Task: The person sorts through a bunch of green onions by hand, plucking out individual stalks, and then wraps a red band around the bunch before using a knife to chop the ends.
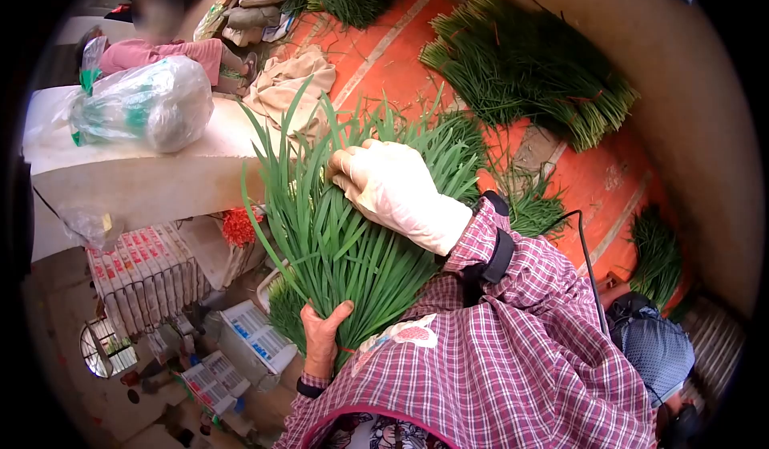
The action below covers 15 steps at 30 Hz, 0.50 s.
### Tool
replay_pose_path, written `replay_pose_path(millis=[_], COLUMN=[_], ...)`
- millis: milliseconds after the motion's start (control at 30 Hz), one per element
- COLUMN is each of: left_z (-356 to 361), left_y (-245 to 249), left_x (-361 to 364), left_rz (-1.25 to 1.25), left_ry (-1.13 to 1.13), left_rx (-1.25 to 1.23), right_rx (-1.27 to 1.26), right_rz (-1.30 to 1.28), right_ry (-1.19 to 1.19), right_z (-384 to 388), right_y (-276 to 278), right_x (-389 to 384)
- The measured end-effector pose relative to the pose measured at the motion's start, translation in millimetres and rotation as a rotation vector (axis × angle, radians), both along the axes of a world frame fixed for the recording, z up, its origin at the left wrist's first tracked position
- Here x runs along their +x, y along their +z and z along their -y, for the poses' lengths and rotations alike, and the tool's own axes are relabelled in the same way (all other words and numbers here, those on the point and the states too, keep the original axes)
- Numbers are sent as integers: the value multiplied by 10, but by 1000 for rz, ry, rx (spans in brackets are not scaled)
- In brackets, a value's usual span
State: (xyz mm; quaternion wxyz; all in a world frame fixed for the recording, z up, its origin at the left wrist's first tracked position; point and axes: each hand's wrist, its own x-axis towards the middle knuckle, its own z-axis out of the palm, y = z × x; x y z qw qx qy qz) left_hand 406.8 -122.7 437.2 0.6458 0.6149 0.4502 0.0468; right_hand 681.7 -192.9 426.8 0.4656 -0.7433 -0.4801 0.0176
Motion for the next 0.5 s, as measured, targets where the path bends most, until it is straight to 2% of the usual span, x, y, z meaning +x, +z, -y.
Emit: replay_pose_path(millis=[167,267,333,500], left_z=[-8,-5,-4,-20], left_y=[0,2,-4,7], left_x=[-7,-26,-32,-39], left_rz=[-10,-25,-20,-25], left_ry=[7,30,31,10], left_rx=[1,-11,-14,-11], right_rx=[-8,-102,-116,-33], right_rz=[-46,-137,-330,-262], right_ry=[-61,-60,-3,17], right_z=[-2,39,49,28], right_y=[69,122,119,92], right_x=[8,20,32,58])
